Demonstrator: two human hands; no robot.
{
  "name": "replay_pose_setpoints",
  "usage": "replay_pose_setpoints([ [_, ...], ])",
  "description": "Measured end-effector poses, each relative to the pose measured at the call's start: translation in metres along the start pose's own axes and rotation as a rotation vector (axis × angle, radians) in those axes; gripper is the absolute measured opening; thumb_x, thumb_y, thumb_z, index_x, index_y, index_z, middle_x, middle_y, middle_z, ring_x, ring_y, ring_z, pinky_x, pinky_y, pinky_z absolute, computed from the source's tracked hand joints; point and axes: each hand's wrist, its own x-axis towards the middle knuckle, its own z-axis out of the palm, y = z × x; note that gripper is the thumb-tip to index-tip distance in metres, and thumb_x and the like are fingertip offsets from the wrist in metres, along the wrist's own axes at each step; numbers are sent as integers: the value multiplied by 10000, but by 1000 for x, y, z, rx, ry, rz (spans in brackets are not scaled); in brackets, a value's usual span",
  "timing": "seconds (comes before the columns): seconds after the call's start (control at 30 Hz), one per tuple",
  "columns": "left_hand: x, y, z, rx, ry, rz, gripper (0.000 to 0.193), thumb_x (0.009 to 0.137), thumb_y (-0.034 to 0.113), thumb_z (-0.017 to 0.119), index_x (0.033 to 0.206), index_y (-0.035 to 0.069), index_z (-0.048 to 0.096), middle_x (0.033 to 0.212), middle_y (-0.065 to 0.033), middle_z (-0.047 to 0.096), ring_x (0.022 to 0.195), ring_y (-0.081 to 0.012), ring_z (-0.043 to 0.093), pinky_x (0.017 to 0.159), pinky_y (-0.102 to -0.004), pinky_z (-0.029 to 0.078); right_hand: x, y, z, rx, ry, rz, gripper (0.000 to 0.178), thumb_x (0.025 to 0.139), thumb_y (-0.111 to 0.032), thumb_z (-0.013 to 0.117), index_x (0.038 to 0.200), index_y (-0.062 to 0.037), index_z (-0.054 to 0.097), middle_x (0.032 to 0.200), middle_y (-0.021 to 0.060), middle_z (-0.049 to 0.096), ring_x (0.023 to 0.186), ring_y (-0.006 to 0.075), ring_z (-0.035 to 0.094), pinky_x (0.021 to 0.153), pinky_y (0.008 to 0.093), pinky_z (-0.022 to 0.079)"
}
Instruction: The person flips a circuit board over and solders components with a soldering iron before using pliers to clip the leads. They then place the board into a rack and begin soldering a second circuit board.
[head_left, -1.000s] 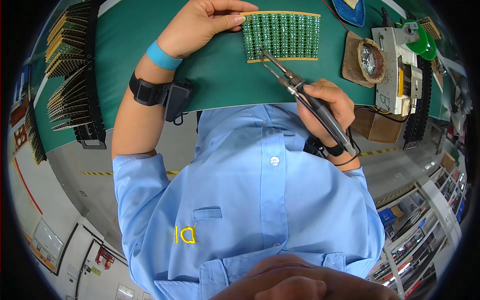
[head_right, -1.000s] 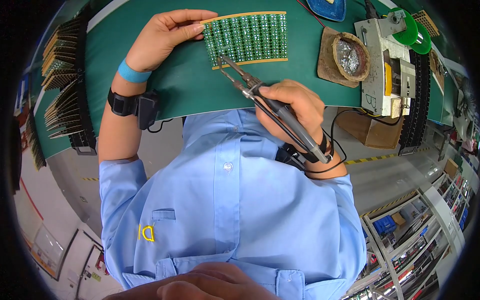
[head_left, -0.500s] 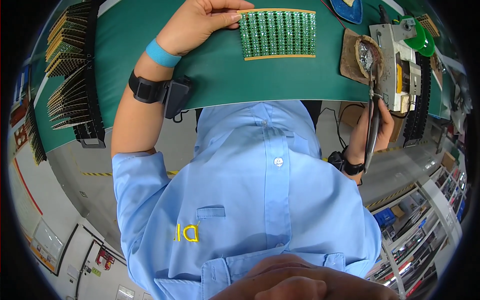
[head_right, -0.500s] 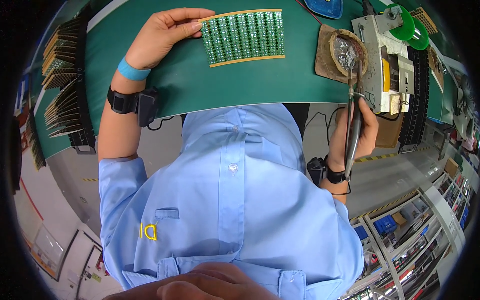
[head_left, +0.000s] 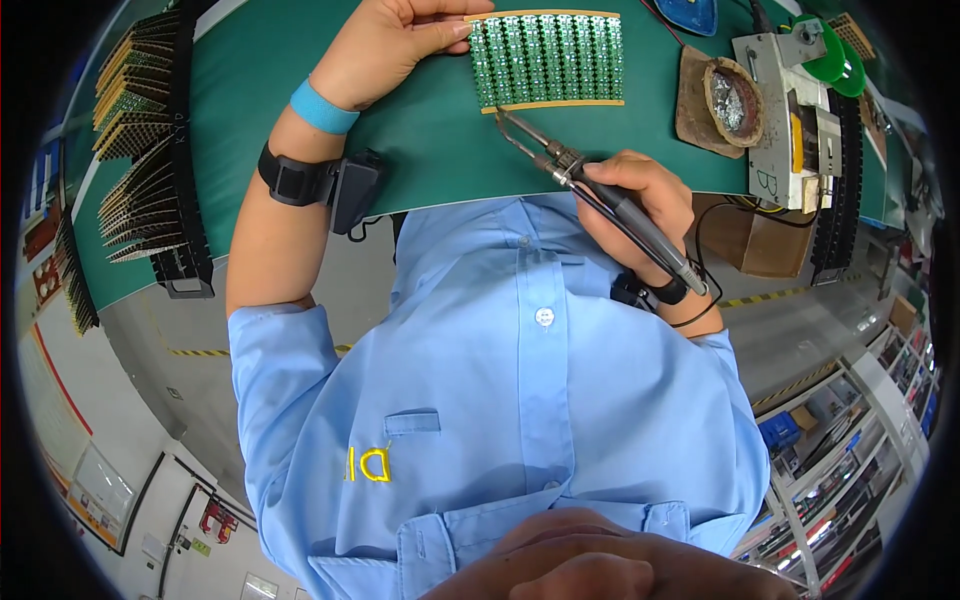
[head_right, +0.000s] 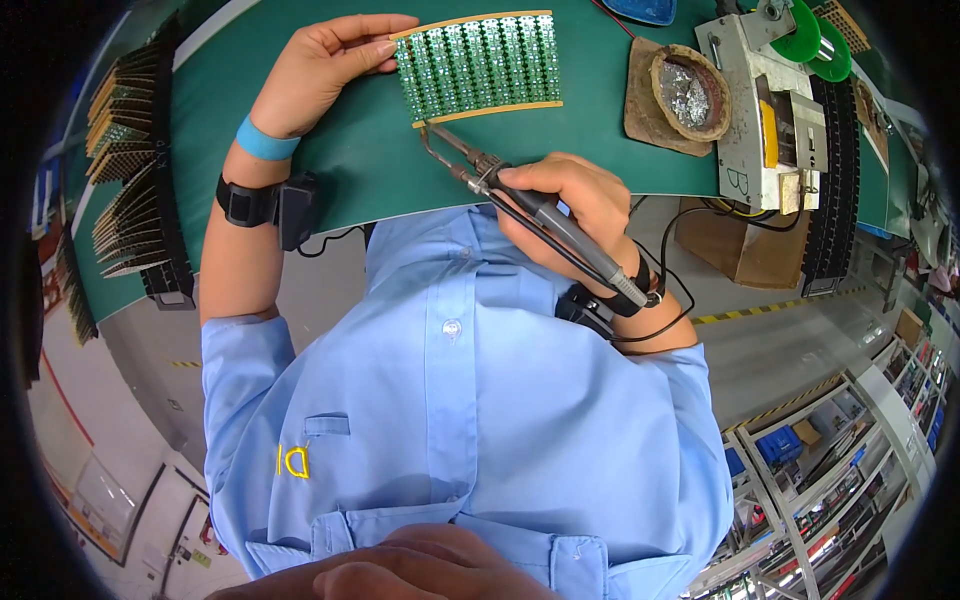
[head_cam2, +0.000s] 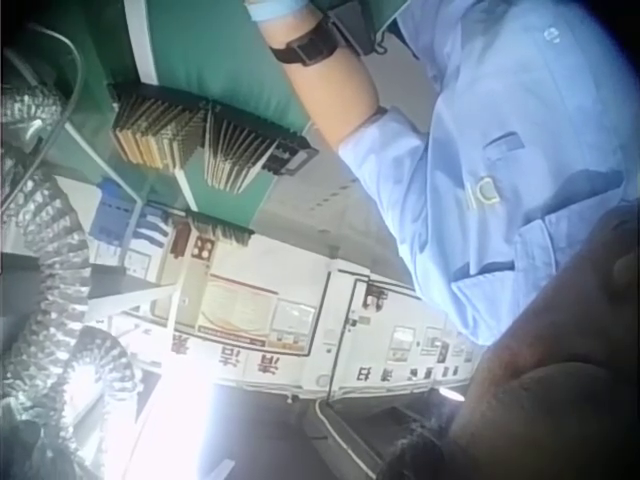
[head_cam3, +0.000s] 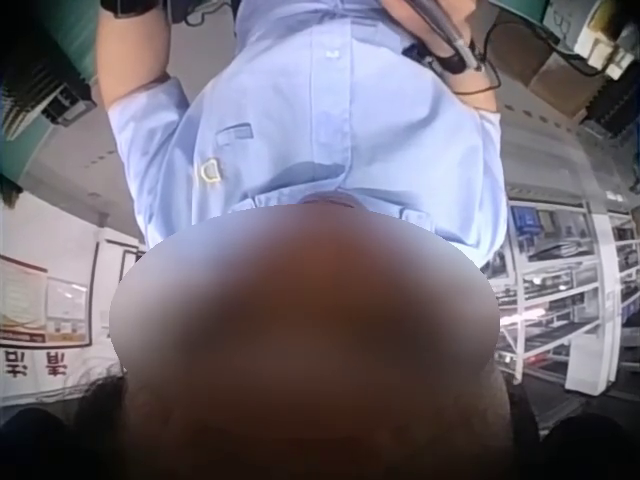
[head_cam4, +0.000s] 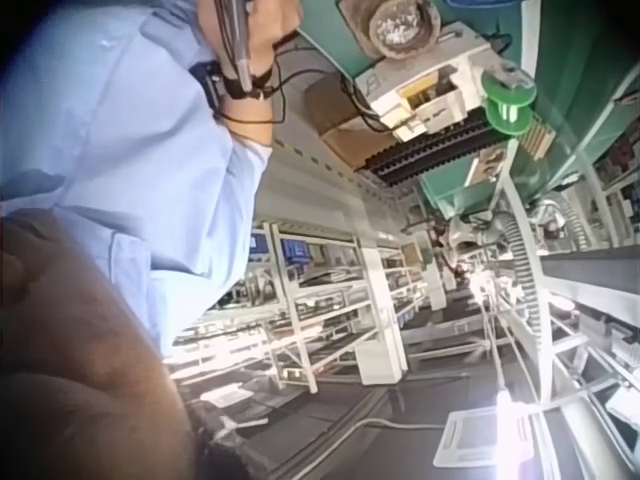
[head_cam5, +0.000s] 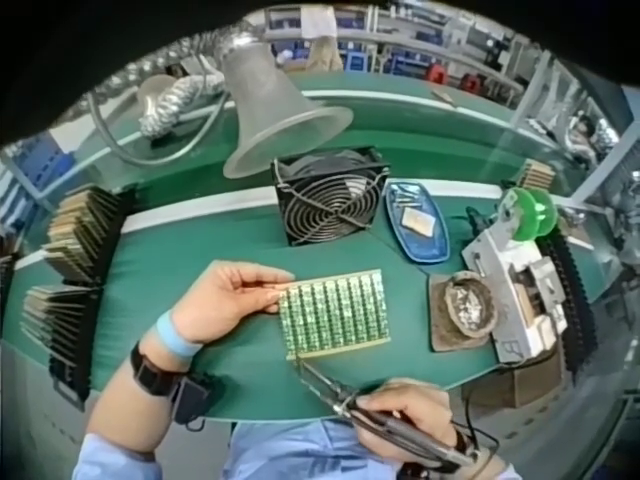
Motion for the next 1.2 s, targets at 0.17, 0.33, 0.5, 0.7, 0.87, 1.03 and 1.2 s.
replay_pose_setpoints([
  [0.17,-1,1,-2,148,39,6,316,985,94,601,1277,-22,630,1140,-80,705,1026,-115,657,931,-237,527,-4,3,2,-32,30,60,332,751,76,770,1048,15,635,818,111,678,663,148,610,597,266,468],
  [0.33,-4,8,3,85,20,23,293,979,75,601,1255,-10,651,1120,-72,716,963,-98,658,892,-233,541,1,6,3,-47,79,69,331,769,89,765,1063,16,634,883,120,697,729,140,648,642,255,505],
  [0.5,-4,7,2,71,12,20,296,971,64,609,1254,-11,653,1110,-75,719,950,-95,657,887,-229,541,17,7,11,-74,181,42,325,788,98,756,1079,22,632,934,123,706,797,132,672,689,247,531],
  [0.7,-6,10,4,72,3,-3,302,977,69,605,1261,-26,640,1127,-86,708,994,-119,661,920,-243,531,27,11,15,-38,219,31,301,797,98,754,1063,23,635,919,121,701,798,132,672,684,251,536],
  [0.87,-5,8,2,56,8,-1,298,969,56,608,1256,-10,651,1118,-78,718,965,-93,656,890,-227,540,16,4,4,-51,123,34,261,776,90,751,994,12,630,789,113,663,662,147,623,574,265,481],
  [1.03,-4,7,3,69,7,7,301,970,55,606,1260,-14,645,1130,-82,715,973,-97,660,891,-228,541,0,5,2,10,88,-6,246,749,83,737,951,4,618,691,97,612,570,164,560,516,275,418],
  [1.2,-3,5,3,70,21,17,298,974,64,606,1258,-19,643,1129,-87,713,979,-104,668,884,-230,547,-6,6,-1,-19,103,18,245,736,80,726,943,9,616,661,86,591,544,171,547,505,278,409],
])
